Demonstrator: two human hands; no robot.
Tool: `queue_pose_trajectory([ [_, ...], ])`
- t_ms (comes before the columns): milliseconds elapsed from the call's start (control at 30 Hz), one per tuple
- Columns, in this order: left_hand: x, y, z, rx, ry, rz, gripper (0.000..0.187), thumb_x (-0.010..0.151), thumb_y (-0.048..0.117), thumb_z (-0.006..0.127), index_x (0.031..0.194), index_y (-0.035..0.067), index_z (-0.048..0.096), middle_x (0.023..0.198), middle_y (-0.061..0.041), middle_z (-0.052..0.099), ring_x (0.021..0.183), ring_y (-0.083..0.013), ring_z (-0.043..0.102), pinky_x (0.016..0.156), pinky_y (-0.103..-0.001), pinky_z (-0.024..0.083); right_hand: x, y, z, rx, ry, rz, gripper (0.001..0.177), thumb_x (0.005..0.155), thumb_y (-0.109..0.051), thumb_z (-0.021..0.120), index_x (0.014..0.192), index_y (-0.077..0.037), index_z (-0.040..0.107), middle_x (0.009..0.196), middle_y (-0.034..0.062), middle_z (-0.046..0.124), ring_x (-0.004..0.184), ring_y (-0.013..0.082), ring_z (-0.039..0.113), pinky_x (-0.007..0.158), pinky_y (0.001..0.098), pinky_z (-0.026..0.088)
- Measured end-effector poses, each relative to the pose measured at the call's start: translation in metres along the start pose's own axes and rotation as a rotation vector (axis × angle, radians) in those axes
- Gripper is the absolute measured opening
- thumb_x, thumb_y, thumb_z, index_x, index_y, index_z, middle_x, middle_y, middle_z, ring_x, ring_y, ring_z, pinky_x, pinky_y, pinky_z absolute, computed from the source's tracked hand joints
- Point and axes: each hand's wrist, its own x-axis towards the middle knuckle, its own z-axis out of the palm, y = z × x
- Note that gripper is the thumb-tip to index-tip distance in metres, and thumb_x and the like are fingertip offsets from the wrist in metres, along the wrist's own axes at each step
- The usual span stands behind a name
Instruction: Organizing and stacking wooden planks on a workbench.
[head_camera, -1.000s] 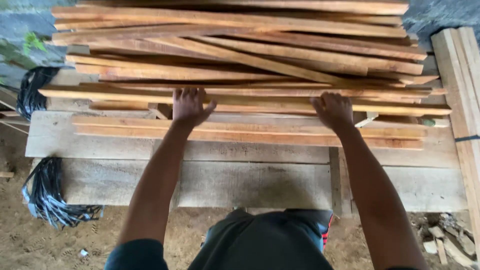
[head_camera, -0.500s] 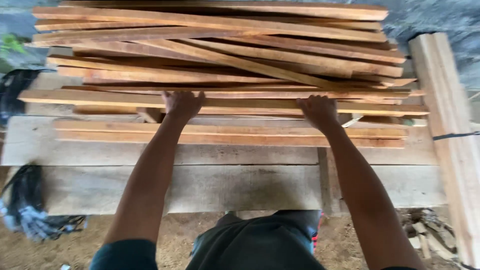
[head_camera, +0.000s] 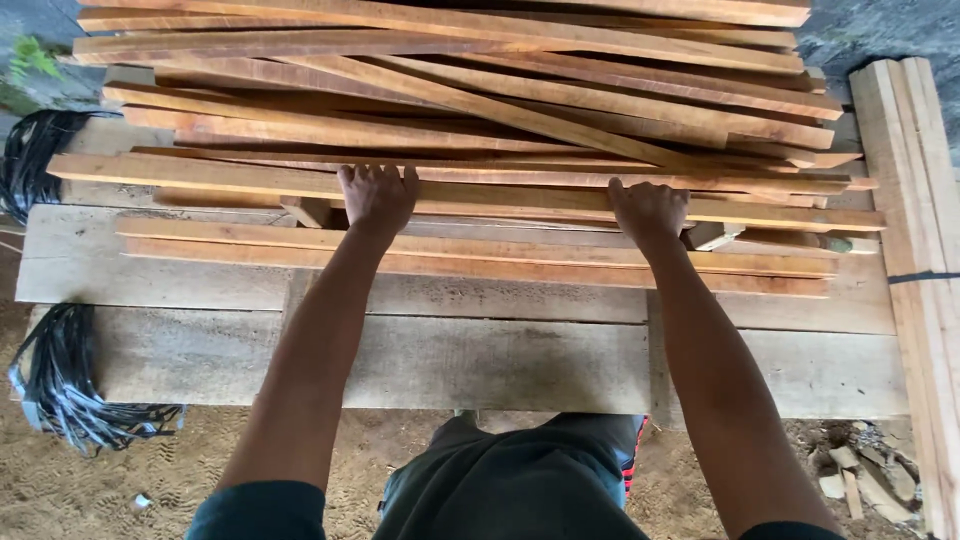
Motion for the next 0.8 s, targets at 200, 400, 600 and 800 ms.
queue_pose_trajectory([
  [200,0.001,-0.002,0.007,-0.030,-0.023,-0.031,0.068,0.106,0.053,0.023,0.094,0.010,0.075,0.094,-0.016,0.077,0.102,-0.0350,0.070,0.101,-0.049,0.034,-0.014,-0.007,-0.009,0.009,-0.026,0.023,0.079,0.099,-0.070,0.031,0.107,-0.010,0.082,0.113,0.0275,0.075,0.114,0.0468,0.069,0.096,0.0534,0.051],
  [400,0.001,-0.011,0.039,-0.040,0.386,0.091,0.051,0.101,0.044,0.044,0.076,0.008,0.071,0.074,-0.015,0.071,0.080,-0.0350,0.072,0.088,-0.050,0.042,-0.003,-0.004,-0.002,-0.008,-0.012,0.043,0.075,0.100,-0.068,0.031,0.106,-0.015,0.083,0.114,0.0237,0.076,0.113,0.0433,0.070,0.096,0.0496,0.052],
  [600,0.001,-0.009,0.032,-0.059,0.249,0.041,0.061,0.105,0.050,0.033,0.082,0.009,0.072,0.080,-0.016,0.073,0.086,-0.0356,0.072,0.096,-0.050,0.039,-0.007,-0.005,-0.013,0.046,-0.091,0.011,0.078,0.098,-0.069,0.030,0.104,-0.012,0.084,0.113,0.0264,0.076,0.115,0.0447,0.069,0.095,0.0511,0.052],
  [800,-0.001,-0.009,0.033,-0.066,0.491,0.114,0.044,0.098,0.042,0.052,0.070,0.011,0.065,0.066,-0.014,0.066,0.074,-0.0363,0.070,0.084,-0.050,0.045,-0.016,-0.015,-0.030,-0.020,-0.117,0.039,0.084,0.096,-0.069,0.029,0.111,-0.005,0.082,0.117,0.0276,0.076,0.119,0.0424,0.069,0.099,0.0501,0.050],
])
